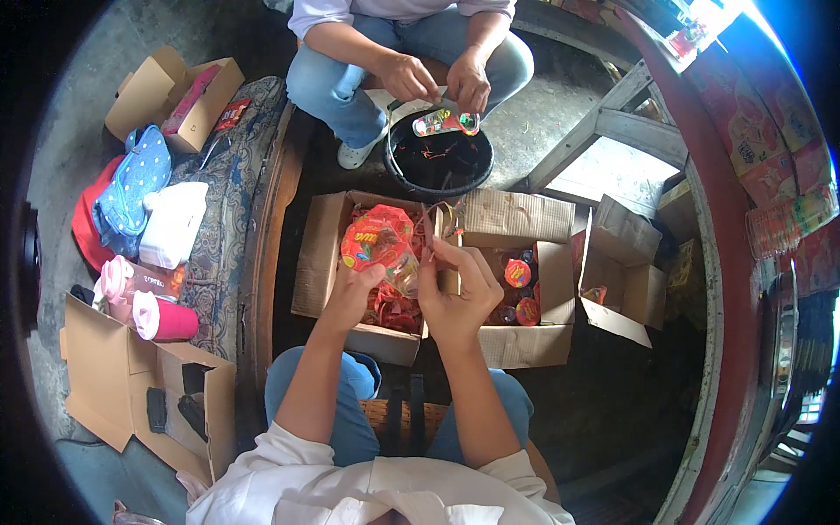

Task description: The person assembles food container lids by hand, taking plastic rings and snapping them onto round containers one at a time before placing the finished lids into boxes.

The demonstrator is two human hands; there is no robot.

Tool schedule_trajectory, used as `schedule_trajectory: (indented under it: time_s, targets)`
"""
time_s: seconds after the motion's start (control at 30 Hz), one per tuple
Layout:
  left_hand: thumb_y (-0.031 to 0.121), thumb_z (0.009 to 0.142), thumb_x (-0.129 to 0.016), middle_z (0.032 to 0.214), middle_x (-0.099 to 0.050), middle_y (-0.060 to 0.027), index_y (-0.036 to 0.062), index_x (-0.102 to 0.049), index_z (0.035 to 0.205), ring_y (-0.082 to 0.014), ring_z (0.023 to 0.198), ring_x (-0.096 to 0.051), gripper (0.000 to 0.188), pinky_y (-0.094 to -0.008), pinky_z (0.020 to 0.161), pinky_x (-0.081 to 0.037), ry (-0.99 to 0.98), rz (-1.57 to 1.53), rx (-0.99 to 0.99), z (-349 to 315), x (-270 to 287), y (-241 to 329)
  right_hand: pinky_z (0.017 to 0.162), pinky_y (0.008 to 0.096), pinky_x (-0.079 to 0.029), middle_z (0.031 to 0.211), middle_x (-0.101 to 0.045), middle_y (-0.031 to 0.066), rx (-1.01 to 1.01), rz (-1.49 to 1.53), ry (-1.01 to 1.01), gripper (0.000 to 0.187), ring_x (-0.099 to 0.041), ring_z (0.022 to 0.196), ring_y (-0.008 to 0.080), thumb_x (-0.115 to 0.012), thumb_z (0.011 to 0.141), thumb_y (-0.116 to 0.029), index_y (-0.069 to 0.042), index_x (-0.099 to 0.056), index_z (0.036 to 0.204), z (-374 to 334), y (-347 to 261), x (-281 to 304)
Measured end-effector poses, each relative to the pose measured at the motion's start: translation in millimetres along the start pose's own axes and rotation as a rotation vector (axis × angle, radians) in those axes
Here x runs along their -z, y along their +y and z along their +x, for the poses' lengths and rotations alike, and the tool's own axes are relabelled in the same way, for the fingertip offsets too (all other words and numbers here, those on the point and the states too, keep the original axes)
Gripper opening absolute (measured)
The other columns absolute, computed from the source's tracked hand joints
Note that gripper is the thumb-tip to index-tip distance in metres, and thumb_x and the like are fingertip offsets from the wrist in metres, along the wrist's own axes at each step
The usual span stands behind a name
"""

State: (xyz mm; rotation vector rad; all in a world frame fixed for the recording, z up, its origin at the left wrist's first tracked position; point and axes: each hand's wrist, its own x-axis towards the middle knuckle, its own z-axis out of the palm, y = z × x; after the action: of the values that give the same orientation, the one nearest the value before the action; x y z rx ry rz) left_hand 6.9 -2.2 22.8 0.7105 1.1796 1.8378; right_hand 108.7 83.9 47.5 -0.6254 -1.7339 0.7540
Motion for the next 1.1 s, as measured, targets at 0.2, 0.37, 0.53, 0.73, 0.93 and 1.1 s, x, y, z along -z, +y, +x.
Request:
schedule_trajectory:
  time_s: [0.2,0.37,0.53,0.73,0.93,1.1]
  targets:
    - [0.01,0.086,-0.054,0.122,-0.047,-0.0081,0.0027,-0.033,0.13,-0.0165,0.112,-0.047,0.05,-0.0324,0.097,-0.036,0.027,-0.117,-0.013,-0.3,6.5,-5.5,0.055,0.0222,-0.046,0.07,-0.062,0.009,0.028,-0.007,-0.046,0.019,-0.061,0.061,0.0135,-0.066,0.067,0.007,0.001,-0.065,0.085,-2.9,-6.9,-3.0]
    - [0.009,0.084,-0.055,0.123,-0.047,-0.0081,0.0032,-0.033,0.13,-0.0167,0.113,-0.046,0.051,-0.0325,0.097,-0.035,0.015,-0.088,0.017,0.2,7.8,-4.6,0.055,0.0231,-0.046,0.068,-0.061,0.0094,0.034,-0.011,-0.058,0.02,-0.06,0.061,0.0138,-0.066,0.066,0.007,0.001,-0.065,0.085,-4.6,-9.4,-4.2]
    - [0.008,0.08,-0.059,0.121,-0.047,-0.0072,0.0038,-0.034,0.128,-0.0163,0.112,-0.047,0.054,-0.0323,0.097,-0.036,0.037,-0.04,0.002,-1.6,3.5,1.5,0.056,0.024,-0.047,0.069,-0.061,0.0096,0.047,-0.031,-0.038,0.021,-0.061,0.062,0.0149,-0.066,0.066,0.006,0.0,-0.065,0.085,-6.8,-11.7,-4.3]
    - [0.002,0.074,-0.063,0.119,-0.048,-0.0064,0.0042,-0.035,0.126,-0.015,0.11,-0.048,0.059,-0.0323,0.094,-0.04,0.028,0.026,0.026,-4.7,6.9,2.3,0.056,0.0241,-0.047,0.071,-0.061,0.0105,0.056,-0.019,-0.009,0.021,-0.061,0.062,0.0161,-0.067,0.064,0.007,0.0,-0.065,0.084,-9.8,-13.7,-4.8]
    - [-0.002,0.071,-0.064,0.118,-0.048,-0.007,0.0038,-0.034,0.127,-0.0151,0.11,-0.049,0.063,-0.0314,0.094,-0.041,0.044,-0.022,0.013,-3.4,7.5,-0.2,0.054,0.0236,-0.046,0.071,-0.061,0.01,0.132,-0.02,0.038,0.02,-0.06,0.061,0.0154,-0.068,0.064,0.006,-0.001,-0.065,0.083,-13.3,-13.3,-7.0]
    - [-0.002,0.072,-0.065,0.119,-0.048,-0.0076,0.0032,-0.031,0.128,-0.0157,0.109,-0.049,0.066,-0.0314,0.094,-0.041,0.043,-0.016,-0.018,-1.9,8.0,0.7,0.053,0.0237,-0.046,0.071,-0.061,0.0099,0.141,-0.037,0.037,0.022,-0.06,0.061,0.0157,-0.069,0.064,0.006,-0.001,-0.066,0.084,-14.0,-12.7,-8.6]
